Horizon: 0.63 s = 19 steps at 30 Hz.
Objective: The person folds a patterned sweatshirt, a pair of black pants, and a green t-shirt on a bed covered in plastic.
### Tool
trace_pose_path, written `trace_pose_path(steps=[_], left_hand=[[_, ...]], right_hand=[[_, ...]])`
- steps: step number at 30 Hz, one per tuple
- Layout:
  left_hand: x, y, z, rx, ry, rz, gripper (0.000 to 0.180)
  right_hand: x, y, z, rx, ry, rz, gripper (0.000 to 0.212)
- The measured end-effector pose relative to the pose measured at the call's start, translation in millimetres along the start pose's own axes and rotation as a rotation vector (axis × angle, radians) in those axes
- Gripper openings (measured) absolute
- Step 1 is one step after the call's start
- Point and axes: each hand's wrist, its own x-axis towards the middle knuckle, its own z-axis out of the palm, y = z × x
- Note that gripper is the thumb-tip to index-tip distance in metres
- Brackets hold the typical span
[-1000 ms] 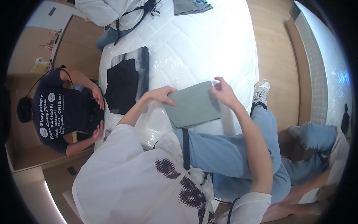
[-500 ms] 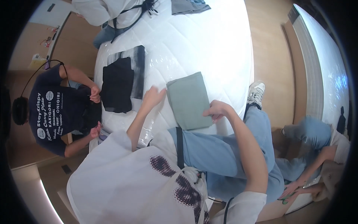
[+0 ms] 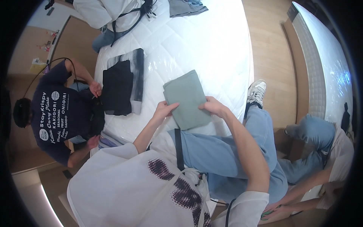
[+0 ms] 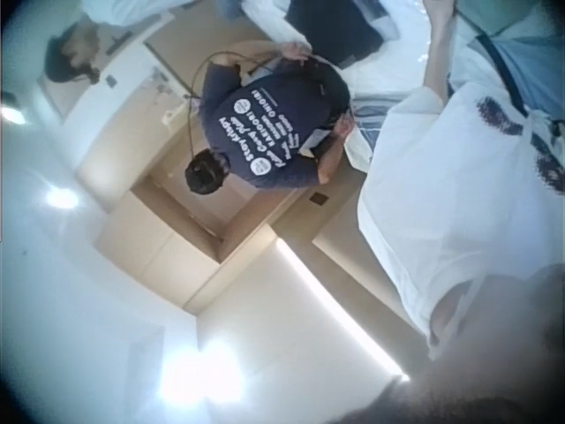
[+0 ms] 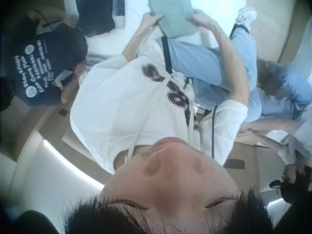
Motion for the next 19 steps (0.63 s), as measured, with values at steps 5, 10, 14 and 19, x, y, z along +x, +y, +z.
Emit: trace_pose_path(steps=[5, 10, 14, 19], left_hand=[[7.7, -12.0, -1.8, -0.127, -0.076, -0.001, 0.054], [1.7, 4.8, 0.9, -0.408, -0.169, 0.088, 0.053], [16.1, -0.4, -17.9, -0.341, -0.223, 0.136, 0.053], [24.1, 31.4, -85.4, 0.127, -0.224, 0.289, 0.057]], right_hand=[[0.0, -3.9, 0.0, 0.2, -0.041, -0.056, 0.046], [0.0, -16.8, 9.1, 0.382, -0.093, -0.114, 0.051], [1.2, -31.2, 15.2, 0.304, -0.104, -0.152, 0.054], [37.2, -15.3, -10.2, -0.563, -0.317, 0.235, 0.075]])
